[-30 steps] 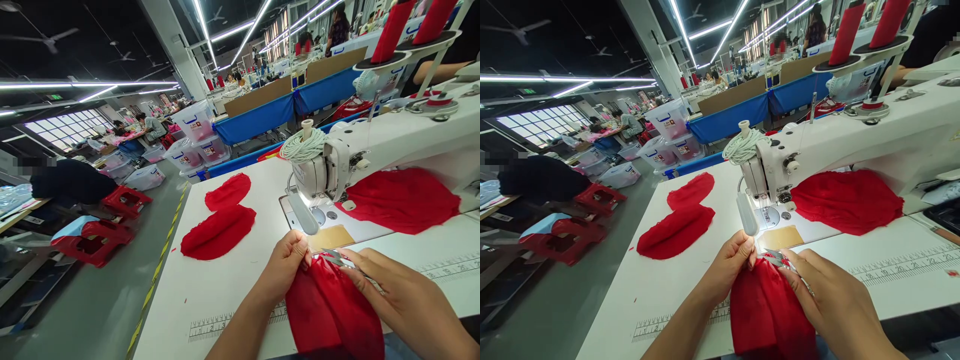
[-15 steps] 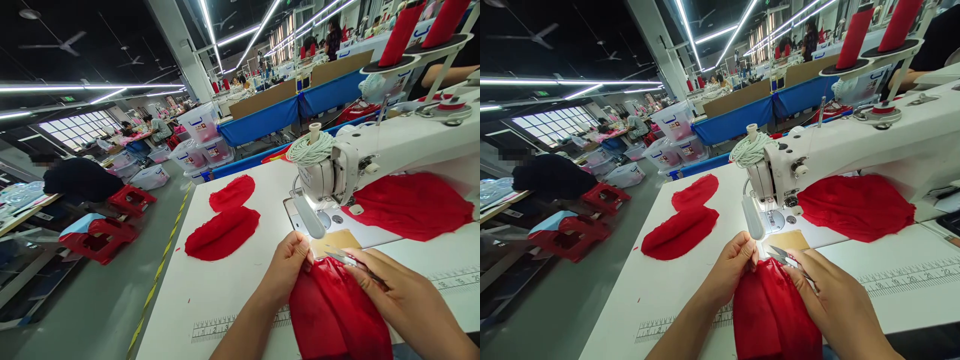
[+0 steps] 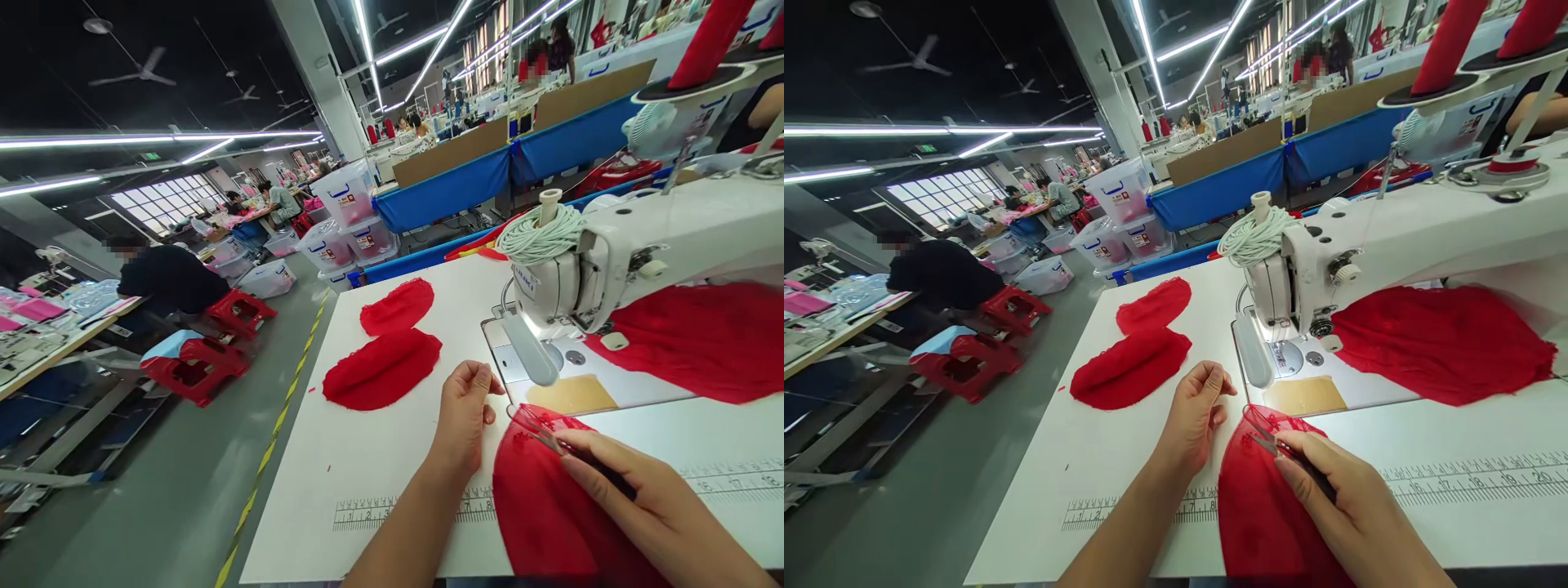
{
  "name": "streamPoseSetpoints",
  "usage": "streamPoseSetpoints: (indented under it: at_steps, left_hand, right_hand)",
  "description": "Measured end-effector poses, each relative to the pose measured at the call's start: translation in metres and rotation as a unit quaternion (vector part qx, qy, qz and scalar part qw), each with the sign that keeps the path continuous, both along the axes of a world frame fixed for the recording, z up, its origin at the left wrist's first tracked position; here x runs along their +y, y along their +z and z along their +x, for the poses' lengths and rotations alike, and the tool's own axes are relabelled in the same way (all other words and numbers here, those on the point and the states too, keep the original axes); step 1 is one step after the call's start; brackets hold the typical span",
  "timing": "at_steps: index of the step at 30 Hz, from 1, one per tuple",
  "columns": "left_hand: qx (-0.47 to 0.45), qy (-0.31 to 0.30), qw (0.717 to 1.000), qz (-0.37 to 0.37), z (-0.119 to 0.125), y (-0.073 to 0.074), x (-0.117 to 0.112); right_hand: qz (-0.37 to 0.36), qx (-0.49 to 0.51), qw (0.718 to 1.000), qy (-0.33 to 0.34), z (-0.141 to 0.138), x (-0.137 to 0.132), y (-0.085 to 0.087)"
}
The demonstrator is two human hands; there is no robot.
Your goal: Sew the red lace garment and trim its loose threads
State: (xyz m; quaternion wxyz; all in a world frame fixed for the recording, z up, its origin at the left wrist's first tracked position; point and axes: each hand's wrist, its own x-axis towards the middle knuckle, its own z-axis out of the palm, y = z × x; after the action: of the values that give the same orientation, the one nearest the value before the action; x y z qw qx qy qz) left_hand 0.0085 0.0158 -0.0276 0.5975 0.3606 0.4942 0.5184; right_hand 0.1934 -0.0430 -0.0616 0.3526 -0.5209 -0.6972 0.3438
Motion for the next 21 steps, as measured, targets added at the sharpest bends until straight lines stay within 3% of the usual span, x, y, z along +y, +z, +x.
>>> streamPoseSetpoints:
  at_steps: [6,14,18,21]
  left_hand:
    - [0.010,-0.008,1.000,0.023,0.001,0.005,-0.003]
    - [0.046,-0.016,0.998,0.044,0.002,0.009,-0.004]
    - [0.055,-0.026,0.997,0.057,0.002,0.008,-0.005]
    - [0.095,0.001,0.994,0.054,-0.005,0.009,-0.001]
  right_hand:
    - [0.051,-0.094,0.994,-0.034,-0.008,0.006,0.014]
    - [0.182,-0.225,0.953,-0.088,-0.021,0.013,0.022]
    - [0.167,-0.237,0.953,-0.083,-0.023,0.015,0.024]
    - [0.145,-0.231,0.958,-0.087,-0.019,0.014,0.019]
